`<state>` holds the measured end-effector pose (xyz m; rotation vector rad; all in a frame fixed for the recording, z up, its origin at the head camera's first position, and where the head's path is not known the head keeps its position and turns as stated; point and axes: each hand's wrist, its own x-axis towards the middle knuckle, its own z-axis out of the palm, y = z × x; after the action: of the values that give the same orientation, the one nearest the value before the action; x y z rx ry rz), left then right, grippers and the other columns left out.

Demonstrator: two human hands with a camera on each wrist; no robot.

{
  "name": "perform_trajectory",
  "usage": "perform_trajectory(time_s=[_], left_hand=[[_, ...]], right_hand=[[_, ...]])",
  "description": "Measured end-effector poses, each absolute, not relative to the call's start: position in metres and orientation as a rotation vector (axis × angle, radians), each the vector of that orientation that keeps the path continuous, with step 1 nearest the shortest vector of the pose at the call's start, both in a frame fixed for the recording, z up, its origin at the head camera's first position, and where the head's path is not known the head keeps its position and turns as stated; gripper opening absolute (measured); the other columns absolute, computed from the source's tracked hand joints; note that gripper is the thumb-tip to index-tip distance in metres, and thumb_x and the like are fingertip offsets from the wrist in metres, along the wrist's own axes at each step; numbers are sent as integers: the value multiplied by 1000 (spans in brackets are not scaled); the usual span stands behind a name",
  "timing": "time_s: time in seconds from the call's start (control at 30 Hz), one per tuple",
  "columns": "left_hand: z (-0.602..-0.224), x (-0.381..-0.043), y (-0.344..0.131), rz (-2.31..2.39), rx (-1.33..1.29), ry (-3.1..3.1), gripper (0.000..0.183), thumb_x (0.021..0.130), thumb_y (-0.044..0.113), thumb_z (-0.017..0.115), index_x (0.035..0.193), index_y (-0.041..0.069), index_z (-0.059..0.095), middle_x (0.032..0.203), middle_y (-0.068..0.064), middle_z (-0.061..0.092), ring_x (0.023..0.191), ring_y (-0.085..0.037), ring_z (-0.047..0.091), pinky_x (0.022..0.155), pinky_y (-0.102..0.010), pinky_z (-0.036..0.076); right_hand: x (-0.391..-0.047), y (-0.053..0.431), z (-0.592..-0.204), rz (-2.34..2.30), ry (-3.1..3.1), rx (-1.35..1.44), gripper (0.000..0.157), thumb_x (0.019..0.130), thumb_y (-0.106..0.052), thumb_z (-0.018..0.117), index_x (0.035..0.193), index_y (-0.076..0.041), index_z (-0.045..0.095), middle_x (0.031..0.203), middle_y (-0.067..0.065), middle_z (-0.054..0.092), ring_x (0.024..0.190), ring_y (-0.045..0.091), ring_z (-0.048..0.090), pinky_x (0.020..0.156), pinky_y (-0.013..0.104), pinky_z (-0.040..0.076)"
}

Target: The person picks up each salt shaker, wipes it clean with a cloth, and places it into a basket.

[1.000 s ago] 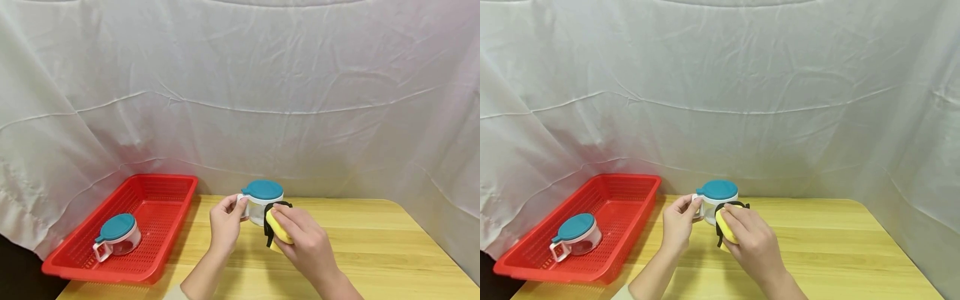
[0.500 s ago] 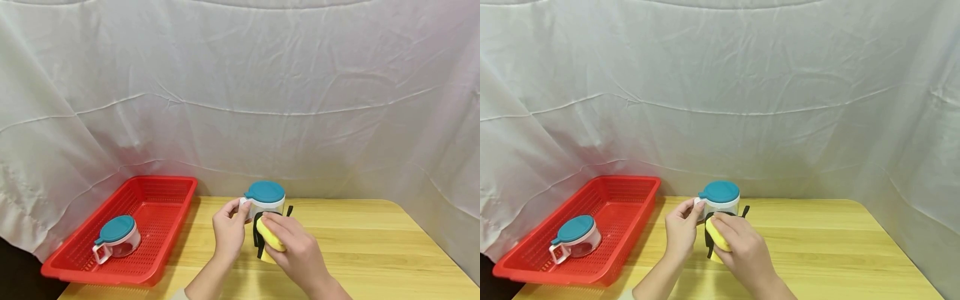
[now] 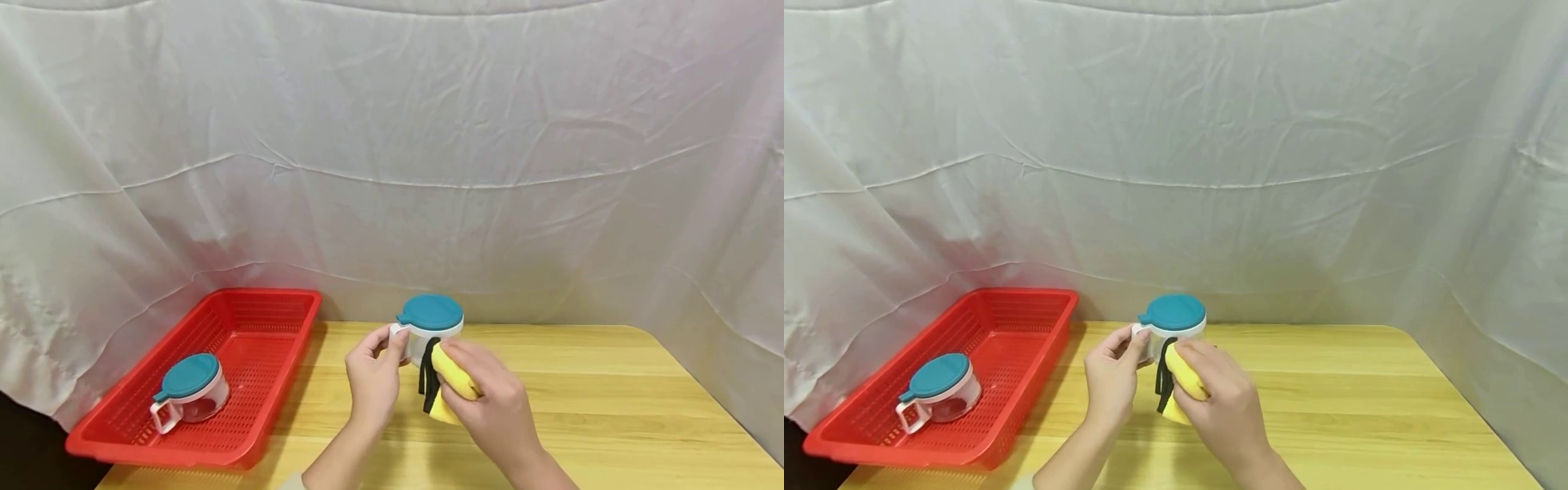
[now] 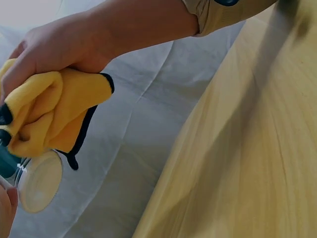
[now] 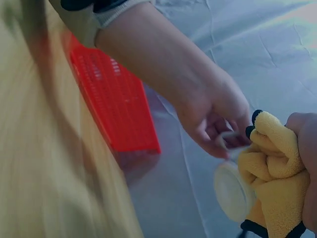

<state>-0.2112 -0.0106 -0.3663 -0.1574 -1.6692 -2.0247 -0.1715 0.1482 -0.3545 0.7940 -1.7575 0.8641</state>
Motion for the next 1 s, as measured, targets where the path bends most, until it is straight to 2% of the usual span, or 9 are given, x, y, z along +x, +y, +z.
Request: perform_trajectory(time_s=[0.1, 0.3, 0.53, 0.7, 0.9, 1.0], left_hand=[[-369, -210, -9, -1979, -204, -1692, 16, 87, 18, 76, 98, 5, 75, 85, -13, 68, 81, -15, 65, 63, -33, 62], [-372, -208, -6, -1964, -262, -1680, 18, 86, 20, 77, 96, 5, 76, 90, -11, 69, 85, -15, 65, 66, -32, 62], [-371, -210, -6, -1977, -215, -1692, 16, 87, 19, 76, 98, 7, 76, 91, -10, 70, 85, -16, 65, 64, -35, 62], [-370, -210, -7, -1990, -199, -1679, 16, 88, 17, 75, 99, 6, 76, 92, -11, 70, 85, -16, 65, 64, -33, 62], [-368, -210, -10, -2014, -186, -1666, 17, 88, 17, 75, 101, 5, 76, 92, -13, 69, 83, -17, 64, 65, -33, 62], [-367, -211, -12, -2013, -192, -1673, 18, 87, 17, 76, 101, 6, 76, 92, -12, 70, 83, -17, 64, 64, -32, 62]], right_hand=[[-168, 144, -357, 869, -1783, 810, 35, 78, -8, 73, 114, -5, 72, 108, 11, 72, 96, 24, 68, 99, 13, 46], [-165, 140, -358, 933, -1793, 811, 31, 83, -10, 75, 113, -4, 72, 108, 11, 72, 99, 21, 68, 99, 13, 46], [-163, 148, -350, 1067, -1882, 639, 46, 71, 5, 81, 114, -9, 73, 108, 6, 73, 99, 12, 67, 90, 10, 49], [-166, 155, -346, 1085, -1909, 536, 46, 71, 6, 81, 113, -12, 74, 108, 5, 73, 95, 9, 67, 83, 8, 50], [-173, 170, -342, 1049, -1947, 452, 44, 73, 4, 81, 113, -12, 74, 109, 3, 73, 96, -3, 62, 81, 5, 48], [-178, 179, -340, 980, -1937, 436, 45, 72, 3, 82, 113, -12, 74, 109, 3, 73, 96, 0, 63, 81, 3, 46]])
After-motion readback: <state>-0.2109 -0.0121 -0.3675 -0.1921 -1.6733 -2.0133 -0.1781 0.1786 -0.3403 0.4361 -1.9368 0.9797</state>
